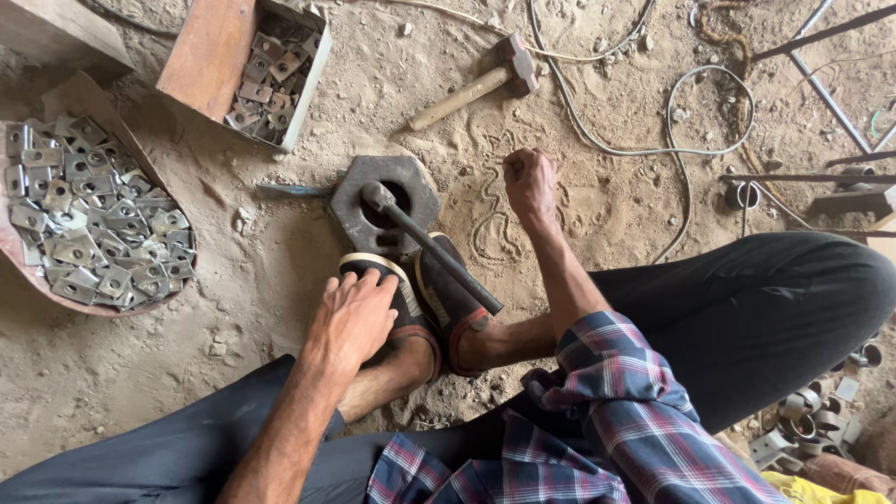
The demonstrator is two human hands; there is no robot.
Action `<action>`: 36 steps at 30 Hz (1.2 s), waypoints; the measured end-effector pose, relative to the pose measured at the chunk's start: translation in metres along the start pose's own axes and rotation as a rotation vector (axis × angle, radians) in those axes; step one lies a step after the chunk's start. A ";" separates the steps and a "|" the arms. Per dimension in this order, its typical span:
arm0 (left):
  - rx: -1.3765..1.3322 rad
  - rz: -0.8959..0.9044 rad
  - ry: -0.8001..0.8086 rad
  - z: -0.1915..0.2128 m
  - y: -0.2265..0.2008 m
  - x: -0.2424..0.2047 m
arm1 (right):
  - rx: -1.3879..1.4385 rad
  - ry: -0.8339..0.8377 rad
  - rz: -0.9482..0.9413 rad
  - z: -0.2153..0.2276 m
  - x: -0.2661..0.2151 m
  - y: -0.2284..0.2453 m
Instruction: The person sits on the ground and uses a hammer to strike small metal pieces placed on a hexagonal anvil. They repeatedly pick up metal parts from a nearby container, position them on the anvil, and strike them to shape the metal. The person occasionally uses a metal rod to adjust the position of the parts on the anvil.
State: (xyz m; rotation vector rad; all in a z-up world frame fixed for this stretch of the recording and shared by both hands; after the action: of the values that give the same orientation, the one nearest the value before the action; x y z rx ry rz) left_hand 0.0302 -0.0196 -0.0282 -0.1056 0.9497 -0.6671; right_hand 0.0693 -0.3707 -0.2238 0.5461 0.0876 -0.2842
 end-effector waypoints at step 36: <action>-0.099 -0.246 -0.069 0.019 -0.040 -0.014 | 0.464 -0.183 -0.152 0.155 0.049 0.022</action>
State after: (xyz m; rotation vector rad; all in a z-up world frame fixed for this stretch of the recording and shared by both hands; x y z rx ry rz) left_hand 0.0205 -0.0476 0.0079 -0.3352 0.9111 -0.8370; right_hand 0.1239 -0.4454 -0.0882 0.9727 -0.1183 -0.5071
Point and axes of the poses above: each hand's wrist, its own x-axis towards the middle knuckle, its own z-axis out of the back of the hand, y = z × x, the point moved 4 cm from there along x, towards the middle knuckle, and after that the axes turned 15 degrees about y, right-handed, at the moved point
